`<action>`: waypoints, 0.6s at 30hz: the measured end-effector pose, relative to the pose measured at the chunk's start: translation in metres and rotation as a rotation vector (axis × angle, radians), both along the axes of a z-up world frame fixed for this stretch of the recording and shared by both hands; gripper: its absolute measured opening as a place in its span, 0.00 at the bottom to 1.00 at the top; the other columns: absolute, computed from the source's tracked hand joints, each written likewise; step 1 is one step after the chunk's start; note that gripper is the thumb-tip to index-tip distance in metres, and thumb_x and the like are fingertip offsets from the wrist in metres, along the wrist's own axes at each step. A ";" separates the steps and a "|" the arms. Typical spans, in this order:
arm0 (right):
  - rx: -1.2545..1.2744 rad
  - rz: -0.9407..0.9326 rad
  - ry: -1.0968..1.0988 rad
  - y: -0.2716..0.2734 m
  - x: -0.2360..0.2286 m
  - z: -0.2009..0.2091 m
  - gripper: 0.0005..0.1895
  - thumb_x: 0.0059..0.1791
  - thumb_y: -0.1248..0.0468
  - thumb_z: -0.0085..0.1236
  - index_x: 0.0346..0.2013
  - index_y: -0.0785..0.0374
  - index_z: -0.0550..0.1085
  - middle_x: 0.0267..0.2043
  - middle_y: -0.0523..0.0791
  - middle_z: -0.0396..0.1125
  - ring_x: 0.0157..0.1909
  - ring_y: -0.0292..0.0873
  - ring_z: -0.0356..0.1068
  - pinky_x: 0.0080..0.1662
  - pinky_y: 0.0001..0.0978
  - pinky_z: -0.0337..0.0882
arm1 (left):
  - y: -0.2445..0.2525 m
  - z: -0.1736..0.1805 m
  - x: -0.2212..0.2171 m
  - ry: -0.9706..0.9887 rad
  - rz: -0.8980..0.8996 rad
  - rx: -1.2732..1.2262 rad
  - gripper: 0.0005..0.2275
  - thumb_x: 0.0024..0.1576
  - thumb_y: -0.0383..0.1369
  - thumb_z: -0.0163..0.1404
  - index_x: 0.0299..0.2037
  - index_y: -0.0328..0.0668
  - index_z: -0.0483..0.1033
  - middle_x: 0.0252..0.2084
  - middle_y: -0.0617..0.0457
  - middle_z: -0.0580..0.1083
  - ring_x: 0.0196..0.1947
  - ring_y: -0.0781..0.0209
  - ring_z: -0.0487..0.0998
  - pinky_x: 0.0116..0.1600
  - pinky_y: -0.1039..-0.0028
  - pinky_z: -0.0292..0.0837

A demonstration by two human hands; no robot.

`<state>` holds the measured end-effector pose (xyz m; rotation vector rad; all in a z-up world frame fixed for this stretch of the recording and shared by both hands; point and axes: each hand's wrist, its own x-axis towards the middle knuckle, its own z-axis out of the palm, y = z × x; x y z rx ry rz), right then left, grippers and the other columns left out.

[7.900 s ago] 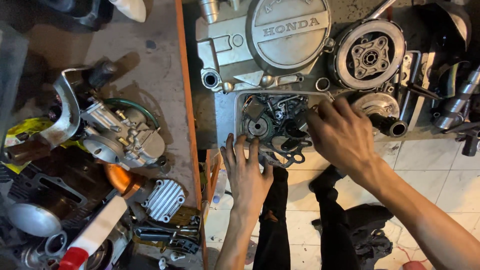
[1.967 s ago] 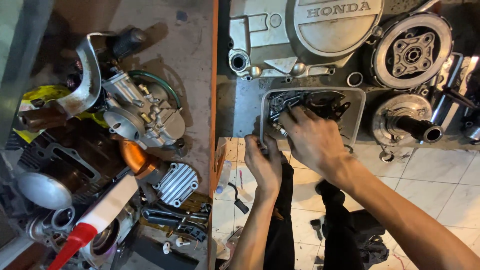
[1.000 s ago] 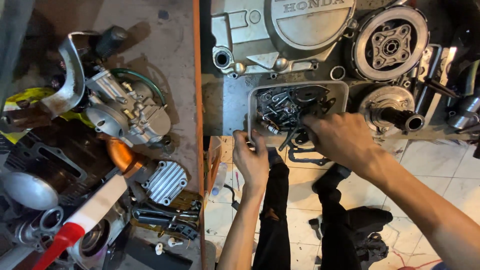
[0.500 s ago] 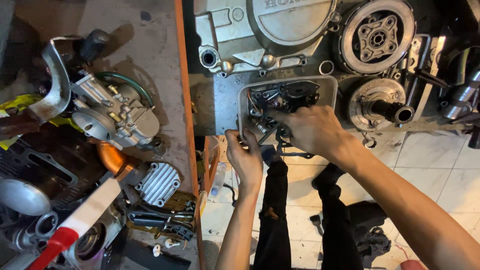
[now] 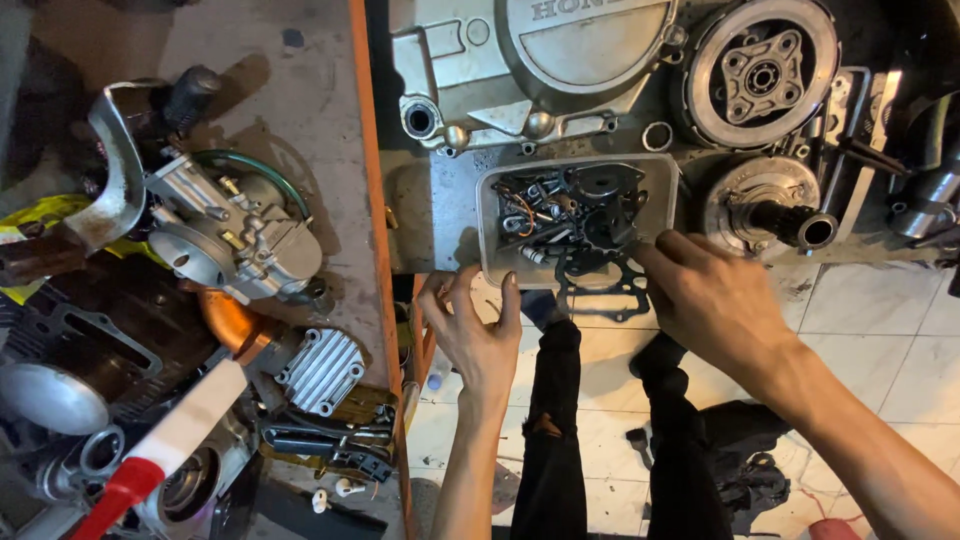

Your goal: The person handles a disassembled engine block, rotating it to inspect the internal components and cylinder head. They then move to a nearby shelf to sort through a container of small metal parts, picking up and examining various bolts and screws.

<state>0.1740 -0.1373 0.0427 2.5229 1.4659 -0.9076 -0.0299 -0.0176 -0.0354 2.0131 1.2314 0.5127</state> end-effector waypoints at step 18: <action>0.212 -0.735 0.331 0.030 0.027 0.013 0.10 0.54 0.65 0.63 0.47 0.67 0.78 0.32 0.51 0.74 0.32 0.44 0.66 0.35 0.37 0.68 | -0.029 0.005 0.006 0.048 -0.275 0.024 0.11 0.59 0.28 0.54 0.51 0.33 0.77 0.71 0.34 0.54 0.74 0.27 0.51 0.72 0.38 0.57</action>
